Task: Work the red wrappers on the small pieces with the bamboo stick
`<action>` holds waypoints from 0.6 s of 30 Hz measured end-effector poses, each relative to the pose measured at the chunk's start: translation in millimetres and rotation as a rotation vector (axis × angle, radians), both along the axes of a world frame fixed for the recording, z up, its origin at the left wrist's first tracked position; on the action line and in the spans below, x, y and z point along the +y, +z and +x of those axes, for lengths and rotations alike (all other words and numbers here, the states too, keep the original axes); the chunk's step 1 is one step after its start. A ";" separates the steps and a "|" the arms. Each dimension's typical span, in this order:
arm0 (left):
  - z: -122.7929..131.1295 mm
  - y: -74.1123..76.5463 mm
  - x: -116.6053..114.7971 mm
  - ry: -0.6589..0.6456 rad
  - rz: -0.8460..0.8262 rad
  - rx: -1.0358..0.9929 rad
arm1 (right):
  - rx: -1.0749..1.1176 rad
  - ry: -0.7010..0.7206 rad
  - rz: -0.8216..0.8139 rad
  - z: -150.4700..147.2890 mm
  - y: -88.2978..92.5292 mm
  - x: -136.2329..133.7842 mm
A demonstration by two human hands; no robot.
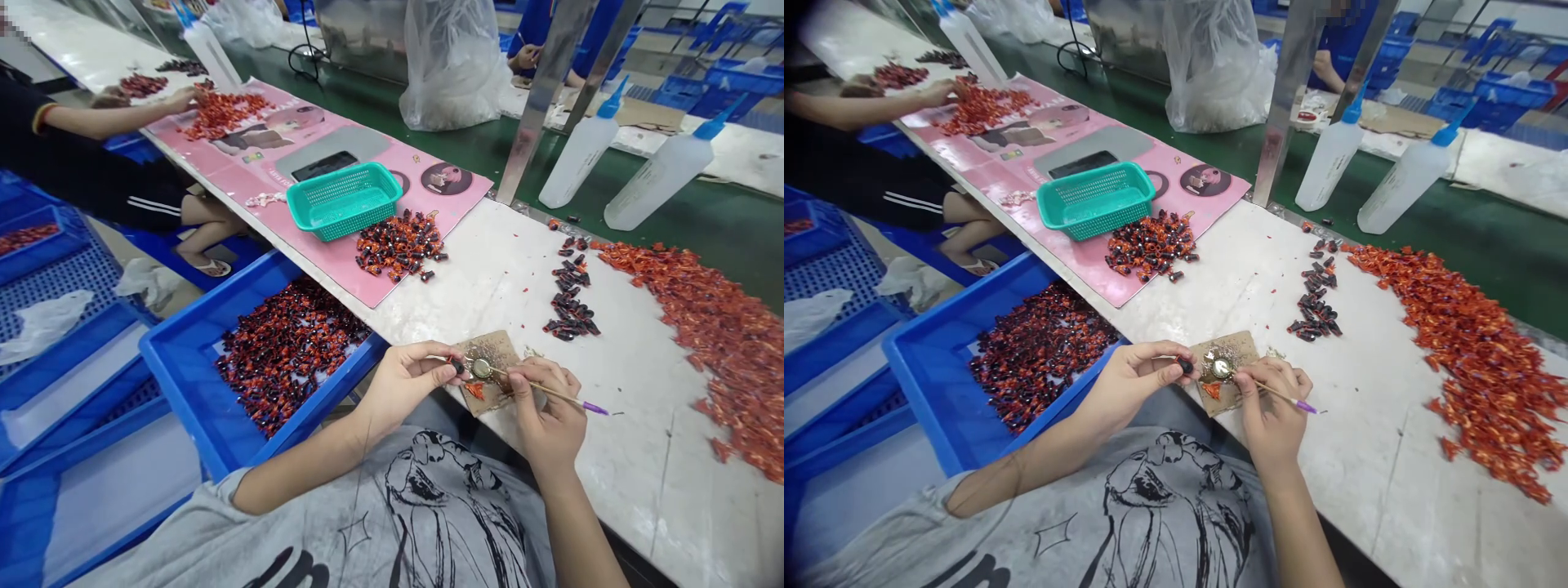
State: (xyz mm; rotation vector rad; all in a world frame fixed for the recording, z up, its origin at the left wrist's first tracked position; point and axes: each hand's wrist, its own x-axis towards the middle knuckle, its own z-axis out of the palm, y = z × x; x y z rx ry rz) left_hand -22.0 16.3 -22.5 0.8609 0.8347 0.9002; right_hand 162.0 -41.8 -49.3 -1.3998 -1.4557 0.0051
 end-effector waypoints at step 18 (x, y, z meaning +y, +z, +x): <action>-1.1 10.4 -6.3 -0.043 -0.173 -0.079 | 0.311 0.120 -0.012 -31.9 39.8 -13.1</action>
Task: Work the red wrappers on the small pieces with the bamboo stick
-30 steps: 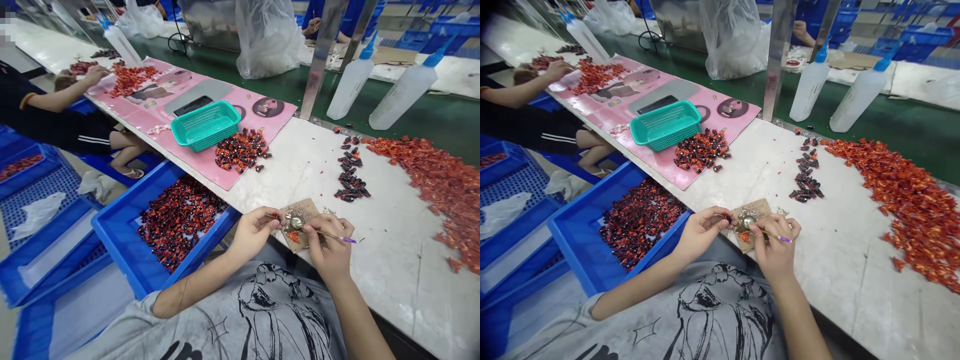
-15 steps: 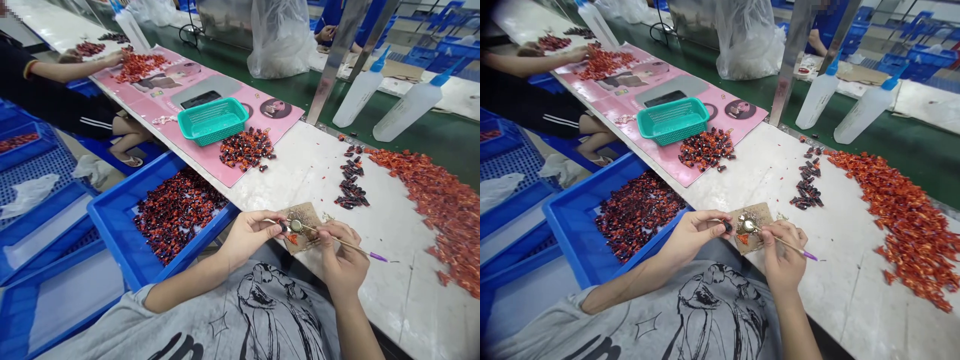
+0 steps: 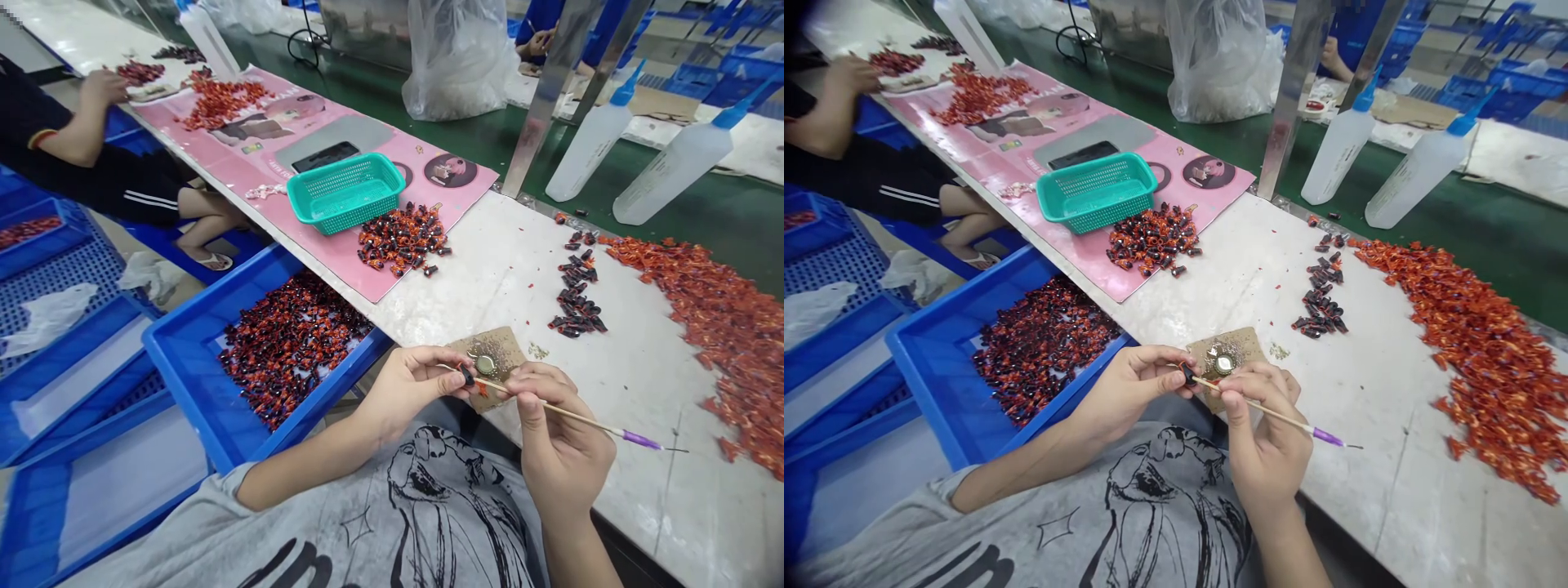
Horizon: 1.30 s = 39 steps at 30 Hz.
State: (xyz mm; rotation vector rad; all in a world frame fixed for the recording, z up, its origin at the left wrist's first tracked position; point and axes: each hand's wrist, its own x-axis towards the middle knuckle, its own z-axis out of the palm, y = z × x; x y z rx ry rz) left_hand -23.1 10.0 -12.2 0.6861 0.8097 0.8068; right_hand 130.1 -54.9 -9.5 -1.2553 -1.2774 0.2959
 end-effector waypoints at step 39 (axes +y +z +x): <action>-1.6 10.7 -13.5 -0.137 0.082 -0.002 | 0.197 0.101 -0.021 -1.9 3.7 -14.3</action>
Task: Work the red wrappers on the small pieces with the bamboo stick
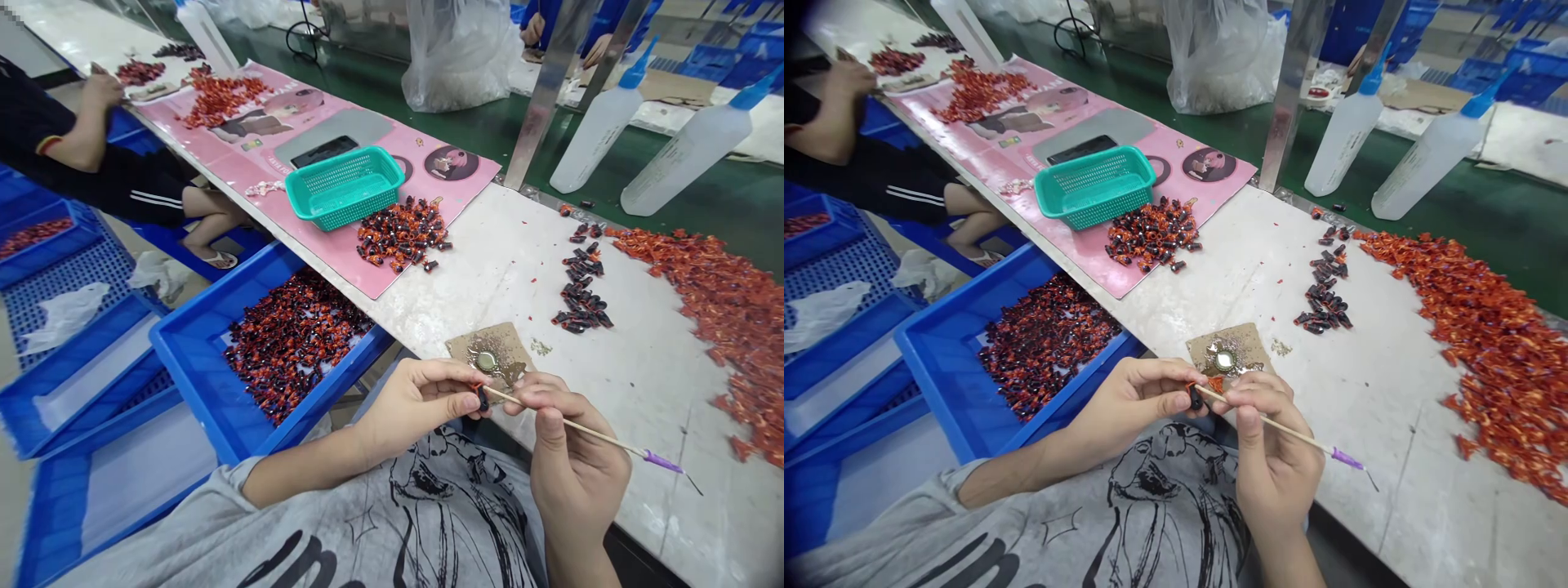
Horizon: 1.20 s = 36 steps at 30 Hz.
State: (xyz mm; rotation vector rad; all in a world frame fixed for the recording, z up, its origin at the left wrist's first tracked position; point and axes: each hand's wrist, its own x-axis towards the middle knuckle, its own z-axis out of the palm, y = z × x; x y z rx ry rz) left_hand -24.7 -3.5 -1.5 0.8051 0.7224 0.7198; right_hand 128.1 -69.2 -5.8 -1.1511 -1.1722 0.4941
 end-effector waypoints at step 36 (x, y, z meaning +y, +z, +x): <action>-10.4 17.0 -0.3 0.072 0.076 0.120 | -0.969 -0.417 -0.742 241.0 13.4 113.1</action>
